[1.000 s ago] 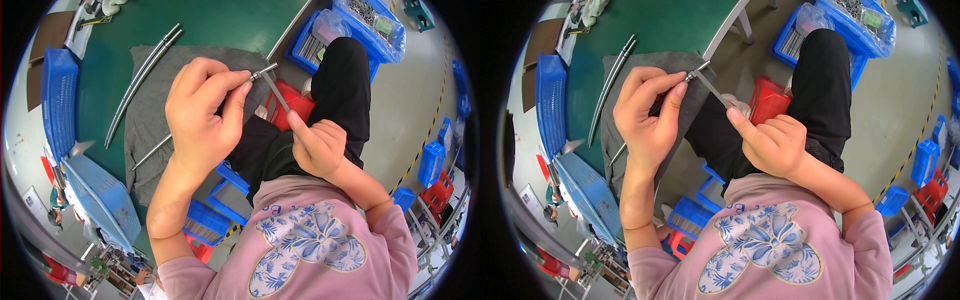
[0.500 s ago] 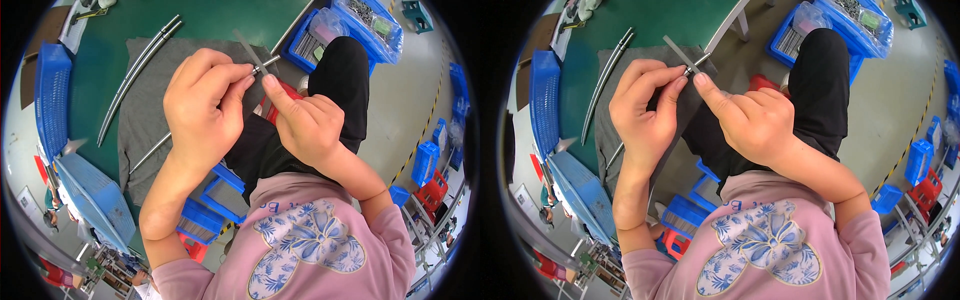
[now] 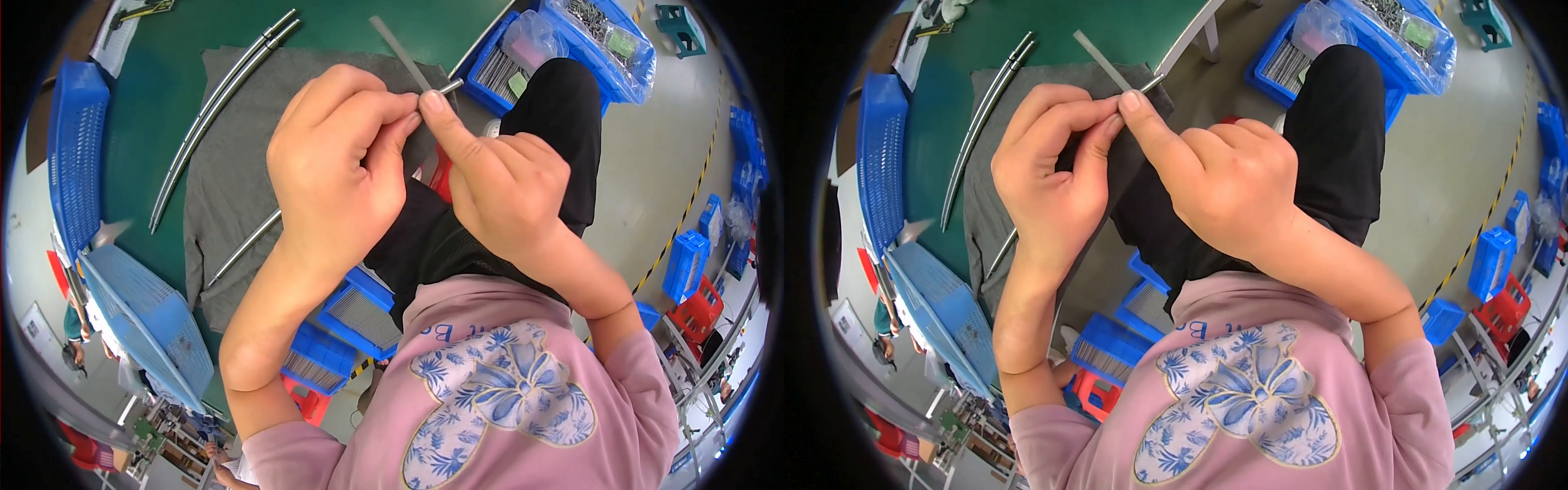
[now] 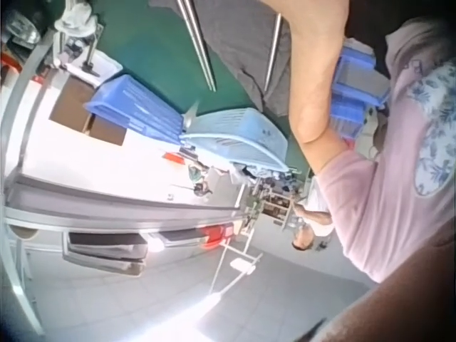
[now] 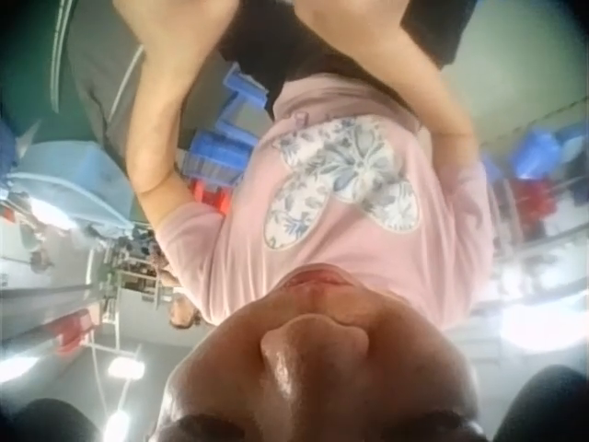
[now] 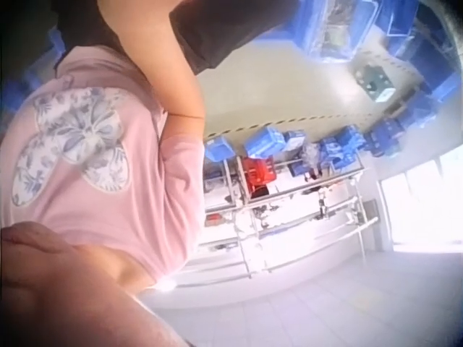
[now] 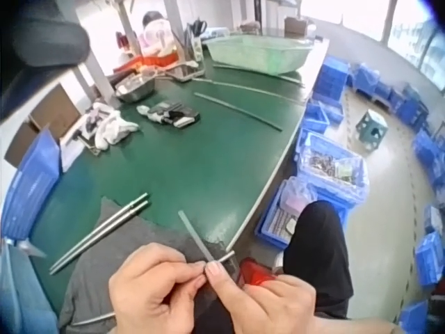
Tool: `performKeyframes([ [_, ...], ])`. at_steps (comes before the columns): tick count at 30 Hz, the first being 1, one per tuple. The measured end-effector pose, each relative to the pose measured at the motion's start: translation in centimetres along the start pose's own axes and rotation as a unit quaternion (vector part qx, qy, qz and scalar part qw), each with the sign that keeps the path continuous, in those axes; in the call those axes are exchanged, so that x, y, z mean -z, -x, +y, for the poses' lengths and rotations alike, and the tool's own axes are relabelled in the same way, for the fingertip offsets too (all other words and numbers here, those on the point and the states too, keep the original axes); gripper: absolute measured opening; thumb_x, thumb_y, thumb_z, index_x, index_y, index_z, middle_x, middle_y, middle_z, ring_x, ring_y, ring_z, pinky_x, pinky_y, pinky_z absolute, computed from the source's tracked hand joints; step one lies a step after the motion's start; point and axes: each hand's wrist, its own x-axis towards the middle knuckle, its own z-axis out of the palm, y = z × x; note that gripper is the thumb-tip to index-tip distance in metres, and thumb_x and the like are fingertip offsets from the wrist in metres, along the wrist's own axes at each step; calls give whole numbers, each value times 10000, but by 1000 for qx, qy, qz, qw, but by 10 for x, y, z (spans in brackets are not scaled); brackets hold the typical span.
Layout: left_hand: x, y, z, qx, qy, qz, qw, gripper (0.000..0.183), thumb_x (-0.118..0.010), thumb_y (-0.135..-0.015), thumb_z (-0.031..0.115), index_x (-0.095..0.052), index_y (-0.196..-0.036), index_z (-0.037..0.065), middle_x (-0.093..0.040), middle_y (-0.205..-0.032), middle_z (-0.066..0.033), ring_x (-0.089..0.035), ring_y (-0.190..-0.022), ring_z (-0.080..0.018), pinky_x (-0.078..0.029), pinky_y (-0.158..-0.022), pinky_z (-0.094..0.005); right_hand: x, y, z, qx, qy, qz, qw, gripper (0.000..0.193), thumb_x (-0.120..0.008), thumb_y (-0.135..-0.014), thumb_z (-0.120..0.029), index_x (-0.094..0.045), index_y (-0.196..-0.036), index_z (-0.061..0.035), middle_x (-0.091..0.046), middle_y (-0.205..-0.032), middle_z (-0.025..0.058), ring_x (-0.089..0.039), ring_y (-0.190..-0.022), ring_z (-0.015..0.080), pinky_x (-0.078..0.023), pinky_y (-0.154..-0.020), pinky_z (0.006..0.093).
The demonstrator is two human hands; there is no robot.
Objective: The person is filing the end of a long, curved metal rod at an assembly workbench.
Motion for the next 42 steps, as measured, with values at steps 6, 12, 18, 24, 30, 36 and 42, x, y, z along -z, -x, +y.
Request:
performKeyframes([
  [6,0,-1,0,4,10,-3,1000,162,-725,-643,-55,-657,-770,18,-581,-742,-72,-572,-658,-262,-455,-569,-341,9,9,-1,-18,1,-32,999,561,-606,-577,85,-705,-1119,-19,-433,-520,29,-405,-412,169,-341,-434,286],
  [12,-3,-1,1,17,10,12,1000,154,-724,-642,-52,-655,-759,20,-585,-745,-73,-574,-660,-263,-456,-571,-342,31,31,-4,-39,9,-104,994,552,-620,-648,77,-680,-1183,-47,-479,-558,39,-466,-463,177,-377,-471,293],
  [18,-2,3,3,29,19,10,999,152,-725,-641,-53,-652,-753,21,-583,-741,-70,-573,-657,-265,-456,-570,-343,32,19,-7,-26,-2,-97,995,587,-620,-611,77,-673,-1188,-16,-478,-554,36,-461,-453,153,-374,-474,284],
  [24,0,3,1,16,13,12,1000,153,-721,-644,-57,-654,-755,22,-581,-738,-72,-573,-657,-264,-456,-573,-340,20,-1,-3,-12,-16,-77,997,577,-620,-600,65,-683,-1170,-2,-476,-552,27,-444,-442,156,-375,-474,295],
  [30,4,-2,2,-5,-18,-19,1000,116,-720,-733,-90,-678,-817,-23,-605,-773,-71,-561,-640,-146,-441,-565,-239,7,7,0,2,-16,-11,1000,525,-604,-596,98,-699,-1107,26,-458,-532,31,-417,-411,155,-346,-446,281],
  [36,6,-1,2,-12,-23,-28,999,115,-720,-735,-88,-679,-819,-20,-604,-774,-68,-560,-637,-147,-443,-564,-240,-12,29,0,-13,9,40,999,490,-648,-647,20,-711,-1127,-57,-400,-513,-18,-380,-415,129,-334,-413,259],
  [42,3,0,1,-7,-26,-27,999,111,-716,-738,-89,-678,-818,-23,-603,-776,-70,-561,-638,-147,-444,-565,-242,-8,47,-5,-22,22,31,999,435,-654,-673,29,-732,-1088,-78,-460,-551,-16,-427,-434,114,-352,-424,256],
])
